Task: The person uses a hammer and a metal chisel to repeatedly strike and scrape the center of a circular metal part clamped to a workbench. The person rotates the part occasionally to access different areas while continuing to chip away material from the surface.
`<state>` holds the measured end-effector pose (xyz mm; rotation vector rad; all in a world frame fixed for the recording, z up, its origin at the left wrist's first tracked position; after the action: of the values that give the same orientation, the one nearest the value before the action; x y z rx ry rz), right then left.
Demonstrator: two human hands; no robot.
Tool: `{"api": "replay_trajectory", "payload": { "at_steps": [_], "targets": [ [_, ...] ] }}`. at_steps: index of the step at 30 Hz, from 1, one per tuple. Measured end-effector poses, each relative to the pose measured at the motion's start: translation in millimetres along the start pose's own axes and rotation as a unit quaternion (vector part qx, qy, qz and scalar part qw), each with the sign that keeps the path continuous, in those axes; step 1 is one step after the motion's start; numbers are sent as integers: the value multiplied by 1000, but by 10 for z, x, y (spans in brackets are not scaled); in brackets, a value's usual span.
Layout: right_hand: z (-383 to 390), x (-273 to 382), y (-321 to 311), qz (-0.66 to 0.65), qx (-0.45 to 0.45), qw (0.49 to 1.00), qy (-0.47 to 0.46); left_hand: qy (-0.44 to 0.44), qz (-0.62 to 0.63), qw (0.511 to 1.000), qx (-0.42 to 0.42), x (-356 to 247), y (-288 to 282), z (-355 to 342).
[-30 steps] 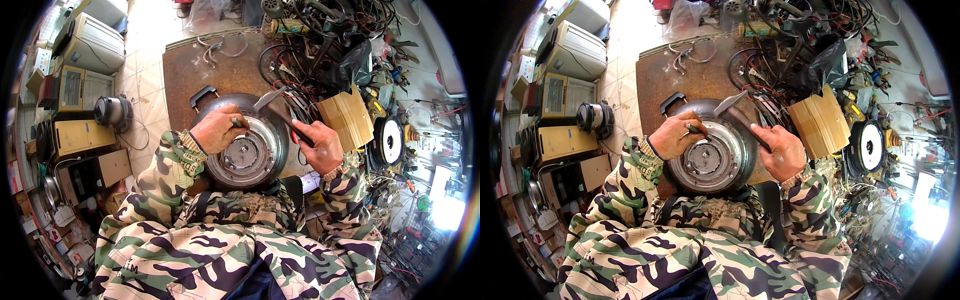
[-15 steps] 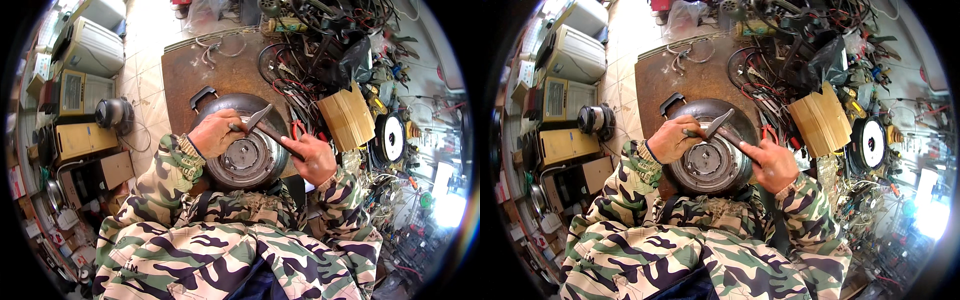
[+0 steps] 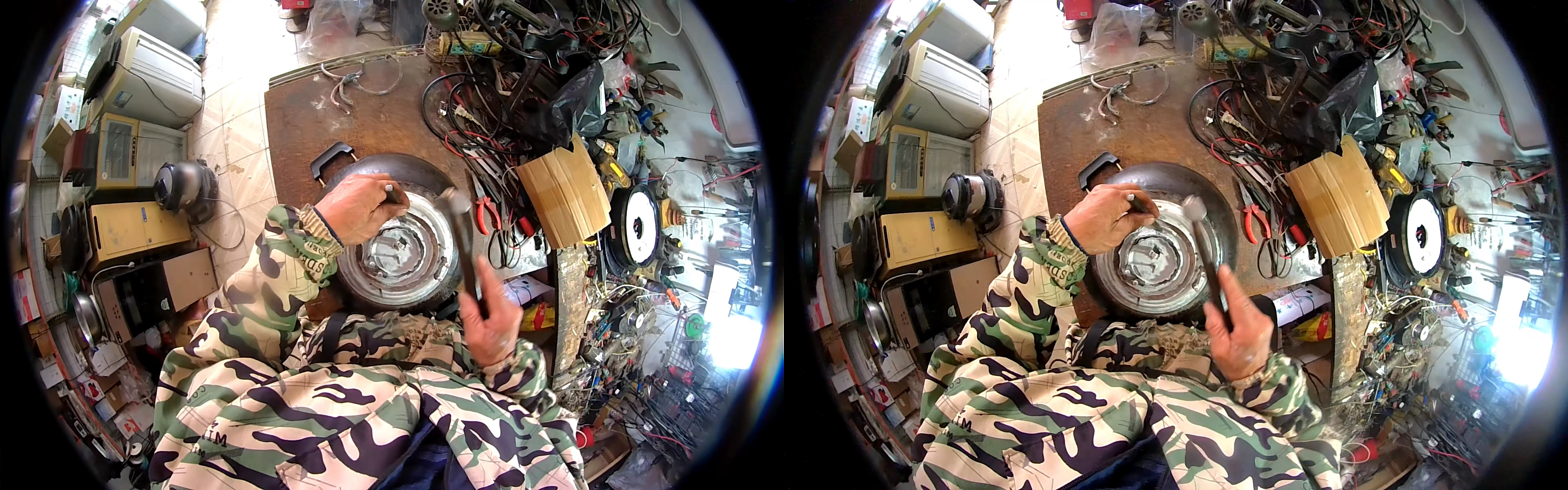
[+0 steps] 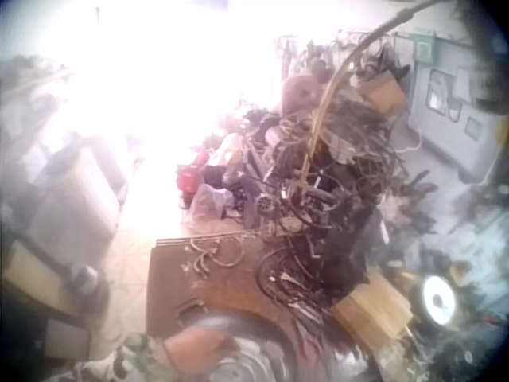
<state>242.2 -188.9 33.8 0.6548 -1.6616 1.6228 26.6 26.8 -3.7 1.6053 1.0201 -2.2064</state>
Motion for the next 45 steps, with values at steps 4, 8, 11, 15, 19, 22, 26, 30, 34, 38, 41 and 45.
{"api": "replay_trajectory", "payload": {
  "at_steps": [4, 8, 11, 15, 19, 22, 26, 30, 34, 38, 41, 45],
  "targets": [
    [187, 55, 196, -14, 25, 1000, 11, 66, -23, 997, 20, 34, -34, -27],
    [172, 67, 217, -5, -19, 1000, -19, -5, -3, 1000, 6, -19, -3, -16],
    [186, 97, 124, -4, -21, 999, 24, 40, -21, 999, 0, -11, 8, -30],
    [160, 83, 123, -19, -23, 999, 25, 15, -38, 999, 8, -45, 5, -44],
    [192, 35, 199, -33, -8, 999, 25, -51, 5, 999, 9, -5, 33, -24],
    [184, 69, 194, -42, 6, 998, 36, 34, -42, 999, 1, -16, 24, -45],
    [174, 80, 207, -58, 14, 997, 42, 35, -51, 998, 2, -49, 13, 0],
    [-11, -73, 149, -29, -1, 1000, 13, 57, -58, 997, -10, -78, 61, 61],
    [-614, -112, -129, 161, 19, 986, -47, 61, -58, 996, -9, -91, 26, 108],
    [-948, -126, -303, 196, 144, 962, -123, 38, -67, 997, -14, -127, 32, 173],
    [-1017, -238, -394, 198, 87, 968, -126, 66, -62, 996, -18, -45, 104, 140],
    [-1058, -238, -297, 244, 163, 933, -207, 68, -70, 994, -53, -166, 115, 335]
  ]
}}
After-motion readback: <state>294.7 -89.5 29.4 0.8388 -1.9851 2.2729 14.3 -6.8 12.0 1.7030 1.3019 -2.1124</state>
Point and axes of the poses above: each hand's wrist, its own z-axis away from the middle knuckle, its own y-axis out of the palm, x = y × z, the point moved 3 cm from there along -z, towards the middle knuckle, and after that the axes turned 7 degrees about z, right-handed, at the moved point
